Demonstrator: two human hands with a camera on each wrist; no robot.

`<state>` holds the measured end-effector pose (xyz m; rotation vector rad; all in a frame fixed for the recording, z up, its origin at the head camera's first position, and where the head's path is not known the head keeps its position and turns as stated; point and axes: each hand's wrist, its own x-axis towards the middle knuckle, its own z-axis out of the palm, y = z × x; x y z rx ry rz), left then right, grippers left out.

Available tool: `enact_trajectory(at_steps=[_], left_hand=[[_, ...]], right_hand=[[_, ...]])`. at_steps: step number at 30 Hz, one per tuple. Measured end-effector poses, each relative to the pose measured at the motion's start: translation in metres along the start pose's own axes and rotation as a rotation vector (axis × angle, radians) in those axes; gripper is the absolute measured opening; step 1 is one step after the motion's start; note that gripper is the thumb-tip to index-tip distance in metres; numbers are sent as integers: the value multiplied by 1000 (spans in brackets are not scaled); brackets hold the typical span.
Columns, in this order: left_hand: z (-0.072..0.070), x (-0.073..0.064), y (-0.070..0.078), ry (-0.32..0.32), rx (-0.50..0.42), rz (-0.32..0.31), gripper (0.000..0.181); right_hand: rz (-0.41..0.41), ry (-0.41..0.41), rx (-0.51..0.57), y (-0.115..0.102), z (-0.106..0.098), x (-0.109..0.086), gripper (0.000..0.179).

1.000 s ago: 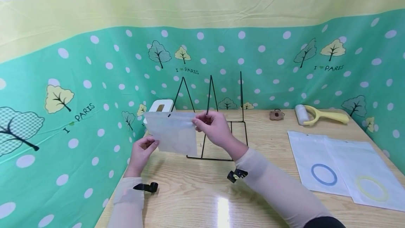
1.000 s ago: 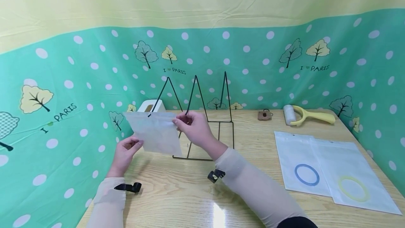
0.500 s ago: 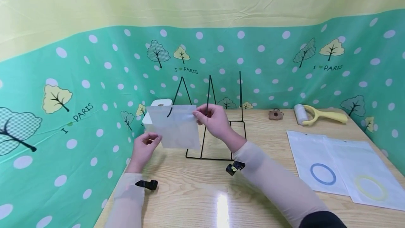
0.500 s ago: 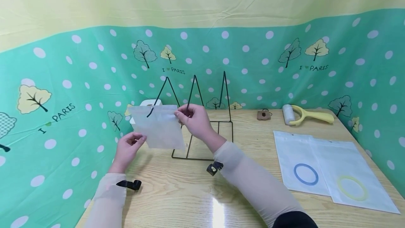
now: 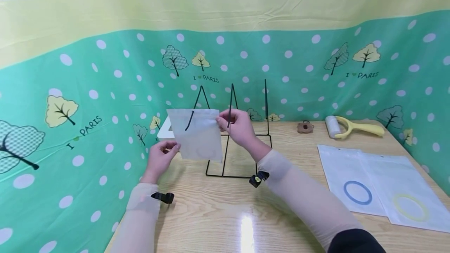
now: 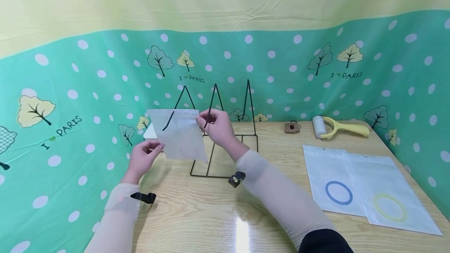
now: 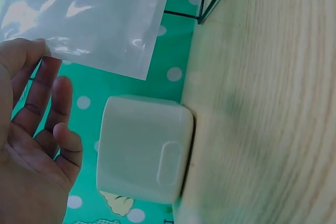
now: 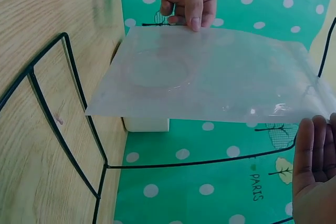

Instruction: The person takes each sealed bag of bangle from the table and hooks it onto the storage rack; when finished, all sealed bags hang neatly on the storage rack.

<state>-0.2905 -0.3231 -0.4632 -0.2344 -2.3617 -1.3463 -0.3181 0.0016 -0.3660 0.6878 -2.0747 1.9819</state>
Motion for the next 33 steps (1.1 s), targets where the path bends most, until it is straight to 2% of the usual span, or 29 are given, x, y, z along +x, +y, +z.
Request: enact_trajectory(at_steps=[11,24,33], left_hand=[[3,19,7,-31,66,-37,26],[13,44,8,-32,76,-100,28],[18,56,12,-25,74,-134,27]], right_hand=[[33,44,28,8,-3,18,12],[80,79,42,13,-4,38,13],[106,113,37,13,-3,48,14]])
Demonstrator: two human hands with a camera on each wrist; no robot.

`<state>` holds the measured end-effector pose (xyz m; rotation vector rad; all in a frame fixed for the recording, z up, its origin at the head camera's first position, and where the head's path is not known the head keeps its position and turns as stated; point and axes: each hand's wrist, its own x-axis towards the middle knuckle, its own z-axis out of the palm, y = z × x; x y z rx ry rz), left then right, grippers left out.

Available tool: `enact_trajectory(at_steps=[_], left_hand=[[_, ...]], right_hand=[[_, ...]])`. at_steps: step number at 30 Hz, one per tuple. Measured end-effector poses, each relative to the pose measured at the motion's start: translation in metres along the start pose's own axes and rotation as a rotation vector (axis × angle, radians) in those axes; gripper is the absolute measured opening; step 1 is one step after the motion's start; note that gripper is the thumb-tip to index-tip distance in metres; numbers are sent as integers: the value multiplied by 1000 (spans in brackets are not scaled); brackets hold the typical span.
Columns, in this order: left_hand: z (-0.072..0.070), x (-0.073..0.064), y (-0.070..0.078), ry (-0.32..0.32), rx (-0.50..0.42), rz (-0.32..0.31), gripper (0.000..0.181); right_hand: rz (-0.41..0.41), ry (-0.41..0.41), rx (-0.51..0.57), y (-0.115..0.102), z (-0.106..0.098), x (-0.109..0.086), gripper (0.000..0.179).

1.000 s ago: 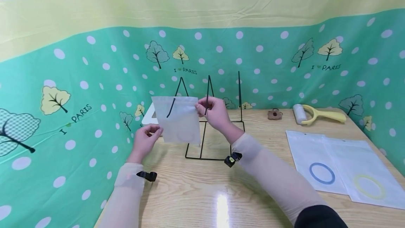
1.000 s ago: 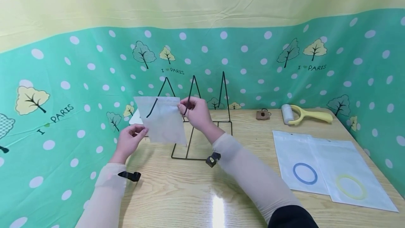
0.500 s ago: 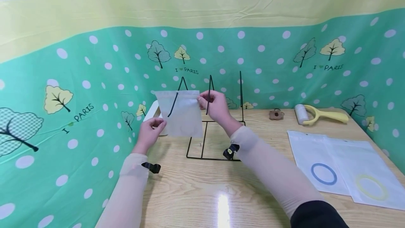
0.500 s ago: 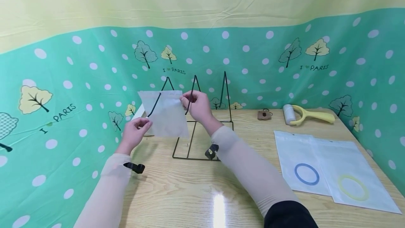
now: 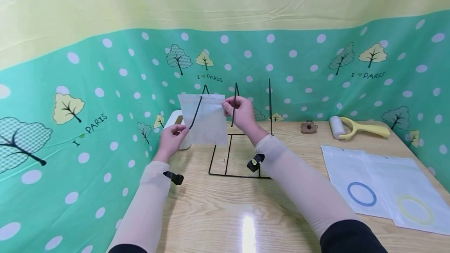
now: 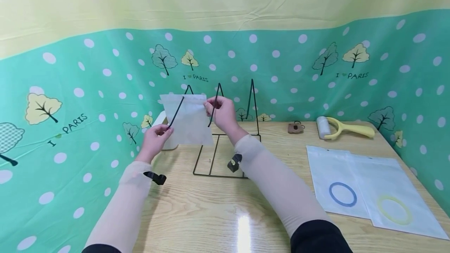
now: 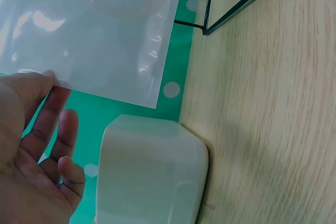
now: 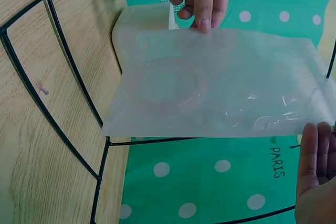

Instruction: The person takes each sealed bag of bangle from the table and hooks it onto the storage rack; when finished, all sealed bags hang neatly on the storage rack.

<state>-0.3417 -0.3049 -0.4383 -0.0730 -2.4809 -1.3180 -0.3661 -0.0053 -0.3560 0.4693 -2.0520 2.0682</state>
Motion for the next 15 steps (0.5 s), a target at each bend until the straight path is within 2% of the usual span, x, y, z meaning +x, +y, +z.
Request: enact_trajectory(at_steps=[7,15], left_hand=[[5,8,1,8,0,-21,23],[7,8,4,2,38,-32,20]], right_hand=[[0,0,-7,2,-1,4,15],[-1,-6,-43,1,-4,3,17]])
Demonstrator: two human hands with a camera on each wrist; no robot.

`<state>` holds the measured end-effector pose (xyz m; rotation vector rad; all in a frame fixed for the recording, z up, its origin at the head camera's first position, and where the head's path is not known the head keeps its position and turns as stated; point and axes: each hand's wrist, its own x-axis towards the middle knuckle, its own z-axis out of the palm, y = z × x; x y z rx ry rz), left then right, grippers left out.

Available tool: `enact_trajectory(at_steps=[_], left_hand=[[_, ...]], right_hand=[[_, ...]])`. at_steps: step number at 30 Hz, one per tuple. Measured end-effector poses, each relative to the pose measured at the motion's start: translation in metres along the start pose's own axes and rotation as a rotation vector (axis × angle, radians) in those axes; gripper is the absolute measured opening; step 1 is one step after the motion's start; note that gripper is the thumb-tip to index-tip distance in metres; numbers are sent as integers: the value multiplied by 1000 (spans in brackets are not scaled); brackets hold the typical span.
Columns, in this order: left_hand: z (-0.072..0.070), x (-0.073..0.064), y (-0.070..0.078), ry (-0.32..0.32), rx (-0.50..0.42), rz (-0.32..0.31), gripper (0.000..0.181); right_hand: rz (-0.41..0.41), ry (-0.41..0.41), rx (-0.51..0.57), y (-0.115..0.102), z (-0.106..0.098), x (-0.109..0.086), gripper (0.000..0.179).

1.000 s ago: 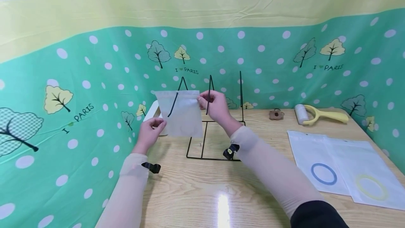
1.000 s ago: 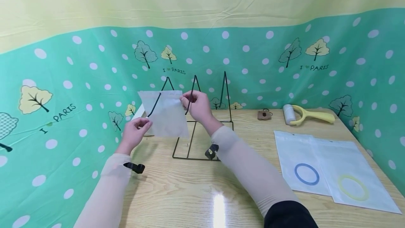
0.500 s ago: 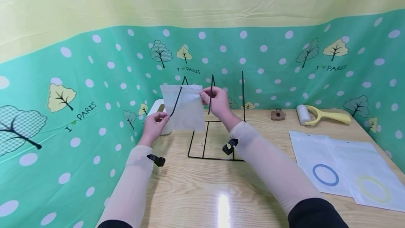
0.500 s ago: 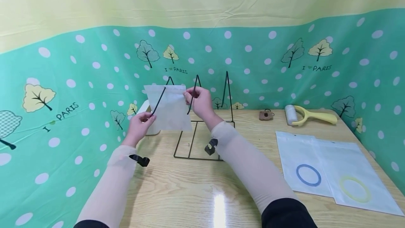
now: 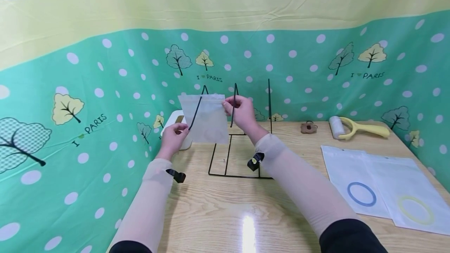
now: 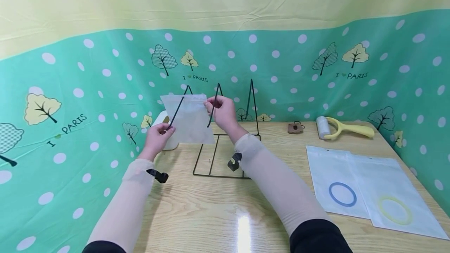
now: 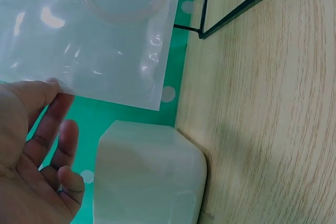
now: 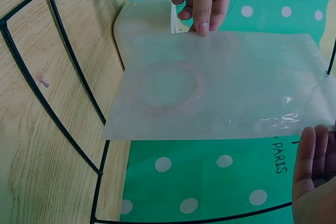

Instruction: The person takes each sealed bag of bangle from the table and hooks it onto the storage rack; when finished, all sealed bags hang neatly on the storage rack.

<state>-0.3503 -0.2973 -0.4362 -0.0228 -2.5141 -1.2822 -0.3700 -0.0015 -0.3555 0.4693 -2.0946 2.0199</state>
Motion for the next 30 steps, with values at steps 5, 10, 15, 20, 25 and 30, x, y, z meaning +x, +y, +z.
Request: enact_trajectory(at_steps=[5,10,15,20,25,30], left_hand=[[1,-1,5,7,14,-9,17],[2,-1,7,7,18,-35,18],[2,-1,7,6,18,-30,18],[1,-2,8,1,13,-26,18],[1,-3,8,-7,7,-31,18],[-1,-4,4,8,6,-12,22]], right_hand=[[-4,-3,-12,0,-2,0,18],[1,-15,-22,1,-2,0,19],[4,-24,-29,0,-3,-1,21],[10,-27,-49,-1,-4,-2,22],[15,-31,-51,-1,-6,-3,21],[9,-13,-83,0,-11,-5,16]])
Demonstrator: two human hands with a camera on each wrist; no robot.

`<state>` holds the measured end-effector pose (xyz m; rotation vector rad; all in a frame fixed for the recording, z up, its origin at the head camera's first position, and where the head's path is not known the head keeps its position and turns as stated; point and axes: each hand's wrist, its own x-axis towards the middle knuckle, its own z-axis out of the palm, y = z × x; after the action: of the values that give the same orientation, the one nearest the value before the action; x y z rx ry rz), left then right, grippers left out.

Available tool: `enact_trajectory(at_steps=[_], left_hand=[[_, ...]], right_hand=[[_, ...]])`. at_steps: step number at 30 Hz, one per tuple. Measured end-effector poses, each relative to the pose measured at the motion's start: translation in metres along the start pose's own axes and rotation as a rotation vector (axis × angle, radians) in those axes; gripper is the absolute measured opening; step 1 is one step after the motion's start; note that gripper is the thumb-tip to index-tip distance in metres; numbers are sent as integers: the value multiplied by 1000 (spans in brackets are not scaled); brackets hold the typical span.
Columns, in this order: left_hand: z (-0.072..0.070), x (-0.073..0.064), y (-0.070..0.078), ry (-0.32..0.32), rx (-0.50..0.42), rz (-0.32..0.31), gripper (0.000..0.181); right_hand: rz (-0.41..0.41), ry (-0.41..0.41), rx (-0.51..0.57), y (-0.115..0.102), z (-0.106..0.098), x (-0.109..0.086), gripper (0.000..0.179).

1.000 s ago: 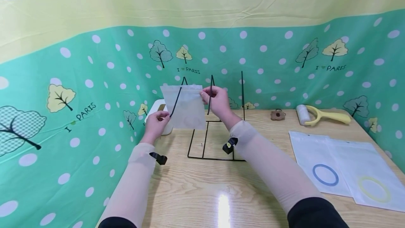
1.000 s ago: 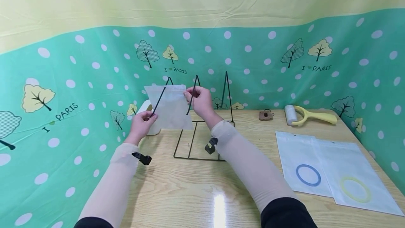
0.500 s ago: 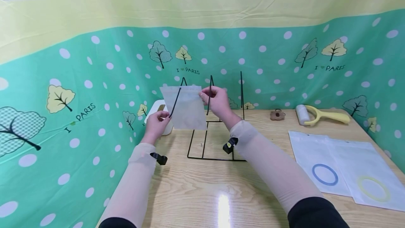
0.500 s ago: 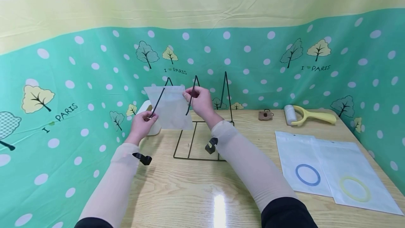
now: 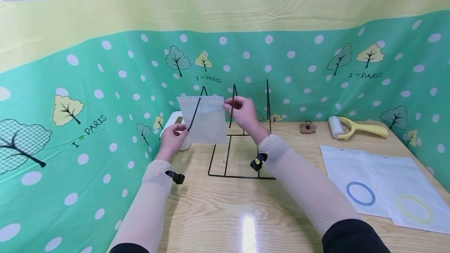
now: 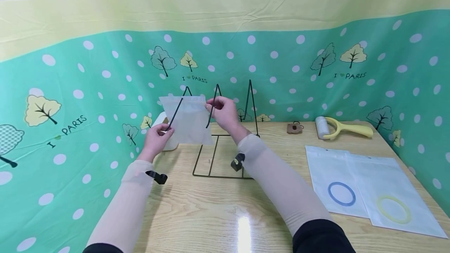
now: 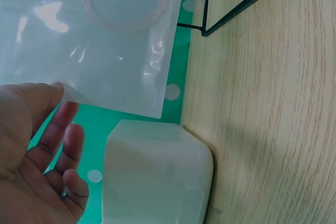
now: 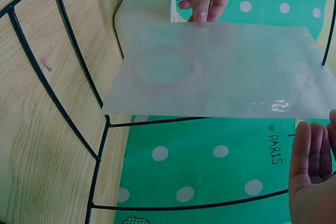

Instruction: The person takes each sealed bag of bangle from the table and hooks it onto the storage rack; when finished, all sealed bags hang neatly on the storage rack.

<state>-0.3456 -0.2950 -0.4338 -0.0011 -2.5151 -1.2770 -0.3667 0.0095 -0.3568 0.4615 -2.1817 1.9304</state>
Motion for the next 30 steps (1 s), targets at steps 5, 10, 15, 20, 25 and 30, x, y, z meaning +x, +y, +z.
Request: enact_trajectory(at_steps=[5,10,15,20,25,30], left_hand=[[-4,-4,-2,18,-14,33,28],[-7,-8,-3,36,-2,26,33],[-10,-17,-4,57,3,4,35],[-10,-29,-4,81,-4,-2,33],[-9,-43,-6,98,32,-1,32],[-8,-57,-4,99,67,12,35]], right_hand=[[5,0,-9,2,-8,-6,14],[-18,-47,-23,6,-20,-16,16],[-63,-95,-75,8,-36,-29,15],[-67,-153,-150,7,-55,-43,21],[-62,-184,-218,4,-75,-58,26],[-87,-156,-243,3,-97,-72,24]])
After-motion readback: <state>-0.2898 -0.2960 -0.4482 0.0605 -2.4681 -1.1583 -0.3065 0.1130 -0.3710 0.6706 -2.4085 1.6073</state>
